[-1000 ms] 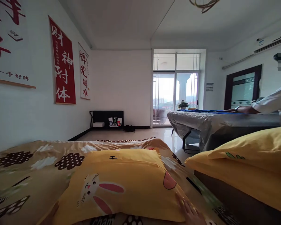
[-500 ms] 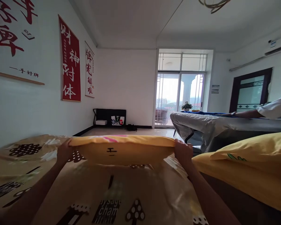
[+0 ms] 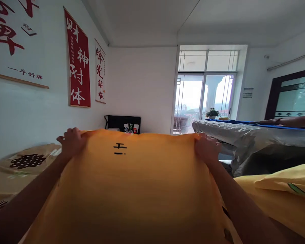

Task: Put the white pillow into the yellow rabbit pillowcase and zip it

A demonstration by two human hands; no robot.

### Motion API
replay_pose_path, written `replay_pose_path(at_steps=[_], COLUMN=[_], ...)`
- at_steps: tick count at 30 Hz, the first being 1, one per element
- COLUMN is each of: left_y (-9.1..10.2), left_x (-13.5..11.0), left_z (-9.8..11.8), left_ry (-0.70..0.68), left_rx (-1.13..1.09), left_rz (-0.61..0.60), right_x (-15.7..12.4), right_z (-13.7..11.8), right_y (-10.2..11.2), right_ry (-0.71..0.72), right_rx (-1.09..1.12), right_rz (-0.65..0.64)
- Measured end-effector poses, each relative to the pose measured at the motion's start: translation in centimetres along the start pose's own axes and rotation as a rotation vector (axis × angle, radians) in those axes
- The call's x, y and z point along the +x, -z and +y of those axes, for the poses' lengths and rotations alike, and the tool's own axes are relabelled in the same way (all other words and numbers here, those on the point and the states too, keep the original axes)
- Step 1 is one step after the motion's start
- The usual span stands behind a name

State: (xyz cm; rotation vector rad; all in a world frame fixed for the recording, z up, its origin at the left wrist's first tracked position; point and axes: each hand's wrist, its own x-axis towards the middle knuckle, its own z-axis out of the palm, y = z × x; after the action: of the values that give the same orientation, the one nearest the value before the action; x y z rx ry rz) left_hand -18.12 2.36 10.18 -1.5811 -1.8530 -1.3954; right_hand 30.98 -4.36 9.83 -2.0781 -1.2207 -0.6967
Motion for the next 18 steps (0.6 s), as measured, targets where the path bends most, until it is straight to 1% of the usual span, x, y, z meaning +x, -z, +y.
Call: replay_pose_path(at_steps=[1, 2, 3, 4, 5, 6, 7, 8, 9, 10, 11, 12, 14, 15, 17, 18], left_y=[-1.9, -4.0, -6.3, -8.8, -11.3, -13.6, -15.6, -17.3, -18.6, -19.5, -20.0, -20.3, -20.1, -19.7, -18.7, -18.2], left_x=[-0.8, -1.9, -3.5, -5.6, -8.1, -11.0, -14.0, -16.9, -19.4, -21.3, -22.5, -23.1, -22.6, -22.0, -21.0, -20.8], left_z=[1.1, 2.2, 3.2, 3.9, 4.1, 4.0, 3.4, 2.6, 1.5, 0.4, -0.8, -1.9, -4.0, -5.0, -7.3, -8.6], left_ry=[-0.089, -0.190, -0.277, -0.331, -0.357, -0.360, -0.350, -0.344, -0.329, -0.332, -0.357, -0.373, -0.392, -0.373, -0.294, -0.238], left_rx=[0.005, -0.001, -0.008, -0.013, -0.013, -0.005, 0.010, 0.023, 0.038, 0.051, 0.058, 0.067, 0.085, 0.102, 0.151, 0.180], left_rz=[-0.027, -0.065, -0.125, -0.199, -0.278, -0.361, -0.432, -0.480, -0.504, -0.499, -0.479, -0.472, -0.485, -0.503, -0.526, -0.526], right_x=[-0.3, -1.3, -2.8, -5.0, -7.6, -10.3, -13.0, -15.3, -17.0, -18.1, -18.6, -18.7, -18.4, -18.5, -19.4, -20.4], right_z=[-0.9, -2.0, -3.0, -4.1, -4.9, -5.5, -5.7, -5.7, -5.3, -4.6, -3.7, -2.6, 0.0, 1.6, 5.0, 6.9], right_y=[-1.9, -4.1, -6.6, -9.4, -12.2, -14.9, -17.3, -19.3, -20.9, -22.1, -22.8, -23.3, -23.7, -23.8, -24.5, -25.0], right_ry=[0.039, 0.087, 0.138, 0.201, 0.241, 0.245, 0.240, 0.227, 0.215, 0.213, 0.223, 0.237, 0.244, 0.230, 0.198, 0.209], right_rx=[-0.009, -0.012, -0.010, 0.005, 0.012, 0.007, -0.002, -0.013, -0.019, -0.016, -0.007, 0.006, 0.036, 0.048, 0.082, 0.105], right_rz=[-0.044, -0.099, -0.169, -0.252, -0.328, -0.400, -0.444, -0.471, -0.489, -0.494, -0.497, -0.497, -0.492, -0.486, -0.457, -0.445])
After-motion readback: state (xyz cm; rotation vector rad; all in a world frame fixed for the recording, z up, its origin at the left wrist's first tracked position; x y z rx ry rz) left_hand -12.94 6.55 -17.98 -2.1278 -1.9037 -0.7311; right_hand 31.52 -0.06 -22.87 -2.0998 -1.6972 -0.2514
